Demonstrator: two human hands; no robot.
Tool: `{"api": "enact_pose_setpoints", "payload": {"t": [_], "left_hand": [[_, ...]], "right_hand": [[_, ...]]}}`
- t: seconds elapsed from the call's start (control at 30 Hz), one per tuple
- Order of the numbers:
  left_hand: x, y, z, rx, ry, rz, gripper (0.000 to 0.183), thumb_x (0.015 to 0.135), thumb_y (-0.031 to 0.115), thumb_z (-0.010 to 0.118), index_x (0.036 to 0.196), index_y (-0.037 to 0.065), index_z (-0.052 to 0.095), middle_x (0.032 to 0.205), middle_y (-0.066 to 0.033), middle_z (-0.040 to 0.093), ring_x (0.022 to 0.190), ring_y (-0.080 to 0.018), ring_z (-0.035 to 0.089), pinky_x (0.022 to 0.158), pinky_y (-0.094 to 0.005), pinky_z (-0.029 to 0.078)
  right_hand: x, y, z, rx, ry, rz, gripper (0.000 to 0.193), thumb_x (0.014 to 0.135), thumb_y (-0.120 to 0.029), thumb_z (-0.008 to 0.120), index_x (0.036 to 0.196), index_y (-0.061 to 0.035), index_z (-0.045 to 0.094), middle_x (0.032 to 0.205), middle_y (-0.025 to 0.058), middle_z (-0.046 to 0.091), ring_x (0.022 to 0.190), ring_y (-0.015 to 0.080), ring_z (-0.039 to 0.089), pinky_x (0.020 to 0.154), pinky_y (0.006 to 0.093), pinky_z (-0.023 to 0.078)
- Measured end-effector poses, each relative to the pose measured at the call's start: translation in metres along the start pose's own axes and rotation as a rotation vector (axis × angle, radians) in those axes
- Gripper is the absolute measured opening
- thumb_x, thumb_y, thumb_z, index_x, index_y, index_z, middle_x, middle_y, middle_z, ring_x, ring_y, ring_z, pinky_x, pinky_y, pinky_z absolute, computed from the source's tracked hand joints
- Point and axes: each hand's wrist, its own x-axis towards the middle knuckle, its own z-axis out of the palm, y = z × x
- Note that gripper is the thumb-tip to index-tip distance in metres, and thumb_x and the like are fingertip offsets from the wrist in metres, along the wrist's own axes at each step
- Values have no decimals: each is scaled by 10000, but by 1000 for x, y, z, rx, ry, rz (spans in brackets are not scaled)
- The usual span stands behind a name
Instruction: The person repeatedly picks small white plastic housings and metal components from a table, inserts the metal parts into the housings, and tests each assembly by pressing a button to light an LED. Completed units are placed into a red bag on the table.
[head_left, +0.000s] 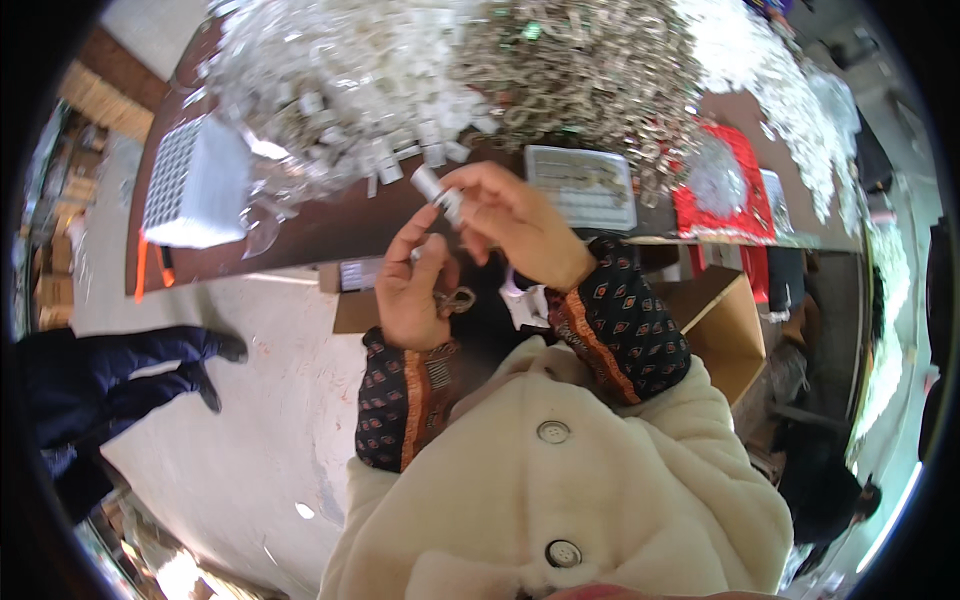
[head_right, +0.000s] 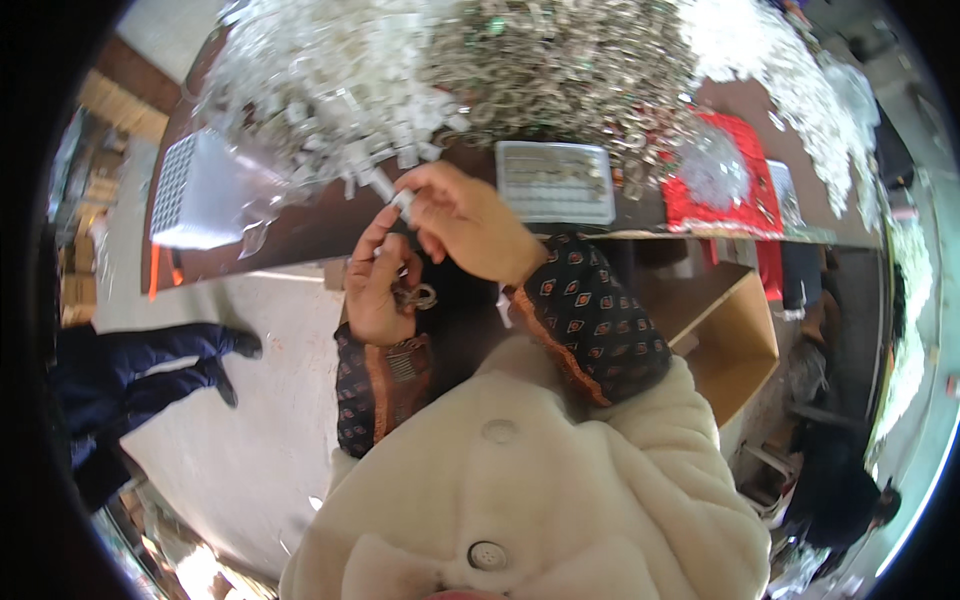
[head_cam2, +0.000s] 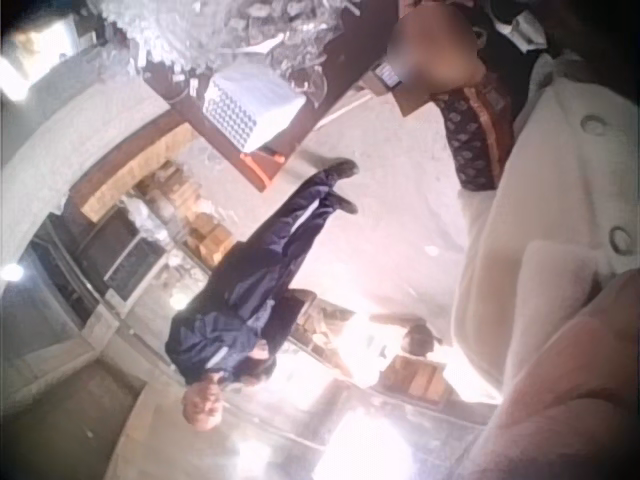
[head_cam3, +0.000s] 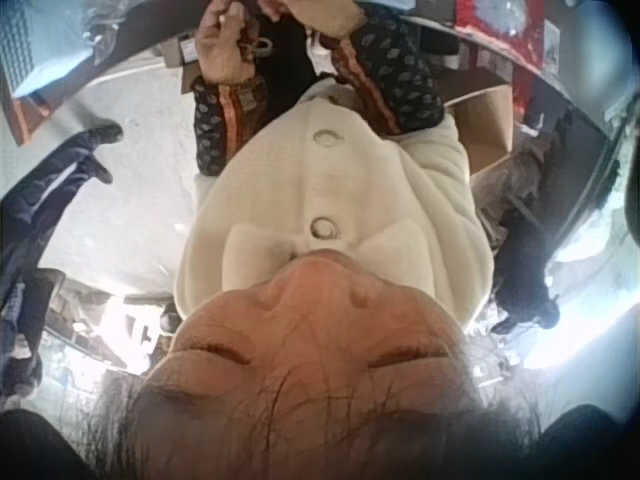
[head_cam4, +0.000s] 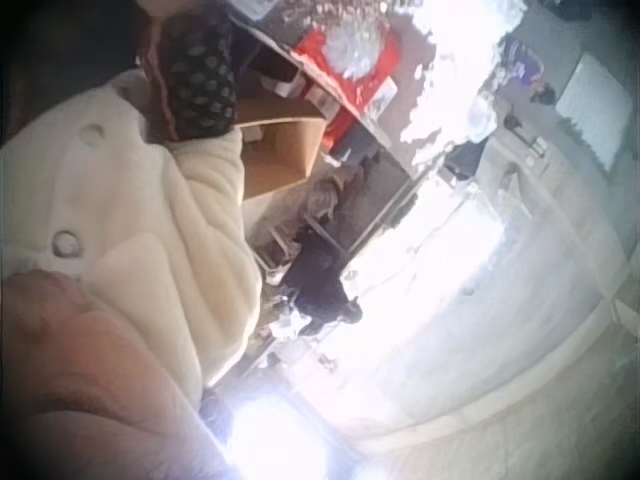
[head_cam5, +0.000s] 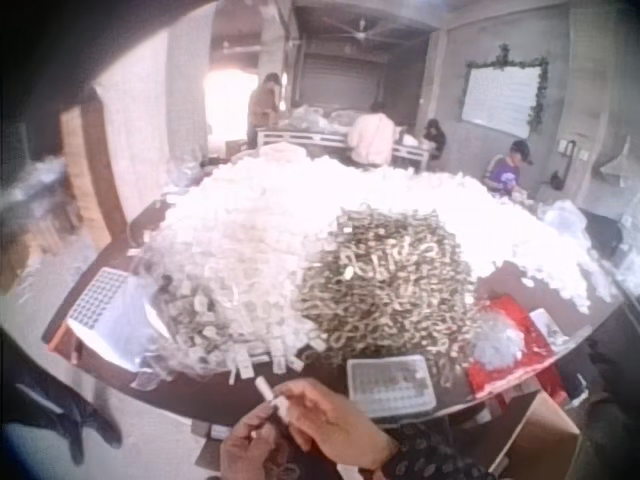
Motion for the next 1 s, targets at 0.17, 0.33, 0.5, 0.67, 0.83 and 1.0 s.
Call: {"api": "enact_pose_setpoints", "payload": {"t": [0.17,0.33,0.5,0.67,0.83,1.0], "left_hand": [[-12,-22,22,57,-159,-66,346,1000,184,564,1294,0,566,838,-91,648,603,-127,568,486,-211,375],[-23,-42,41,-127,-266,-153,231,877,108,726,1042,-20,629,867,-78,654,593,-97,535,522,-202,405],[-21,-53,59,-139,-357,-240,148,878,71,699,946,24,576,946,-120,633,601,-109,499,500,-232,390],[-21,-56,71,54,-334,-306,229,927,168,679,1071,16,588,912,-107,633,563,-92,499,465,-208,379],[-19,-55,73,-9,-270,-373,328,900,129,732,1177,-5,619,886,-62,650,574,-98,510,477,-218,388],[-19,-52,76,11,-241,-354,318,905,134,726,1167,-11,620,882,-54,645,575,-95,511,476,-221,391]], "right_hand": [[-47,-3,-9,189,1,68,384,1033,-100,441,1403,-12,388,914,74,598,596,95,516,560,262,461],[-107,0,-56,-77,182,24,292,993,-88,552,1277,-20,572,914,50,645,694,94,591,622,238,496],[-114,12,-149,-735,830,-88,176,831,30,657,999,-18,683,902,112,638,749,213,636,686,309,517],[-93,35,-173,-1129,793,-277,206,786,-138,743,965,-46,698,935,92,623,848,292,613,719,384,517],[-79,43,-170,-1252,868,-189,164,787,-202,732,890,-81,696,911,84,637,896,294,617,756,414,507],[-87,26,-180,-851,932,-174,90,839,-122,703,906,-64,688,887,98,681,790,241,655,723,342,519]]}}
